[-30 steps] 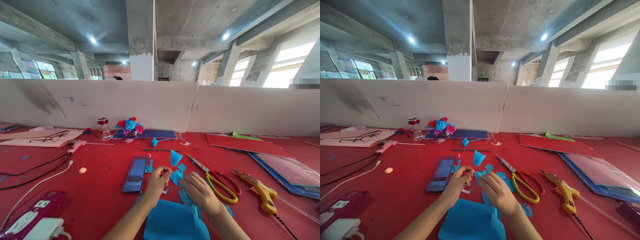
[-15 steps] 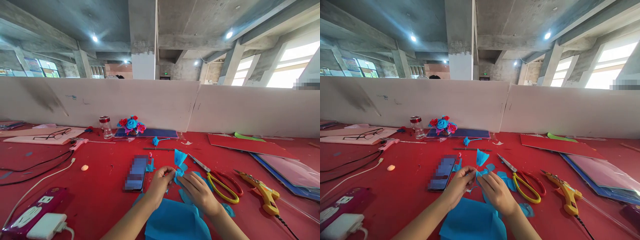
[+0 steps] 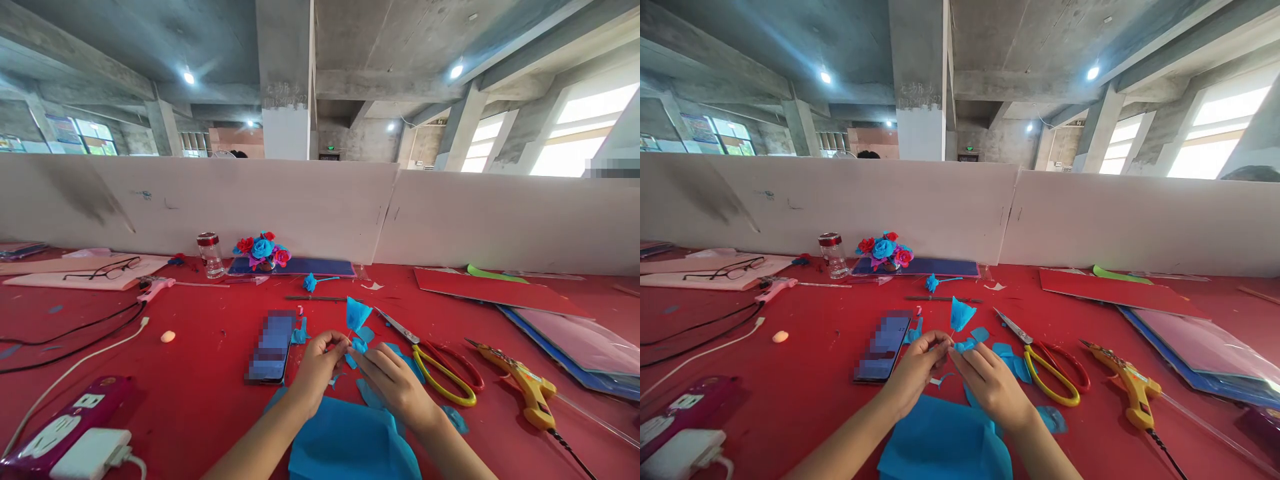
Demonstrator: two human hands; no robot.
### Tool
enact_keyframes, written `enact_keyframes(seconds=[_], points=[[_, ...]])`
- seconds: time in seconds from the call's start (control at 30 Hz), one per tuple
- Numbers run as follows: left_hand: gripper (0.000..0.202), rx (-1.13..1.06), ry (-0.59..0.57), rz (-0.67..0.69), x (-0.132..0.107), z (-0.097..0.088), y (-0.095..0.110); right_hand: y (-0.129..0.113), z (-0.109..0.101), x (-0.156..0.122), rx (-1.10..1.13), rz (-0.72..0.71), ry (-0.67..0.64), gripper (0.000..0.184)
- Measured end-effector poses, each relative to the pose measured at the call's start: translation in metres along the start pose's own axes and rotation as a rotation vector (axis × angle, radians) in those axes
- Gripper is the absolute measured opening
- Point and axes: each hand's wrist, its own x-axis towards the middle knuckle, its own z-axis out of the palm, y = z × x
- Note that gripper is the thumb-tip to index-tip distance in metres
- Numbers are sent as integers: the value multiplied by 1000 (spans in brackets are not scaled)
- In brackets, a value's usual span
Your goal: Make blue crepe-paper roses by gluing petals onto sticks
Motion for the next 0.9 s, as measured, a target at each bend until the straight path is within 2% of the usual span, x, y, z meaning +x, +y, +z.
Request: enact_keyframes(seconds=[0.1,0.23,0.5,0.73,0.9], points=[[34,68,18,24,0,-1,1,0,3,-3,36,34,9,30],[31,114,31,47,1,-1,0,0,9,-10,124,116,72,17],[28,169,33,80,1,-2,0,-2,0,-2,-23,-3,50,20],[30,168,31,77,1,-2,-2,1,3,-9,31,40,69,18],[35,74,1,54,-1,1,-1,3,5,-12,57,32,73,16]])
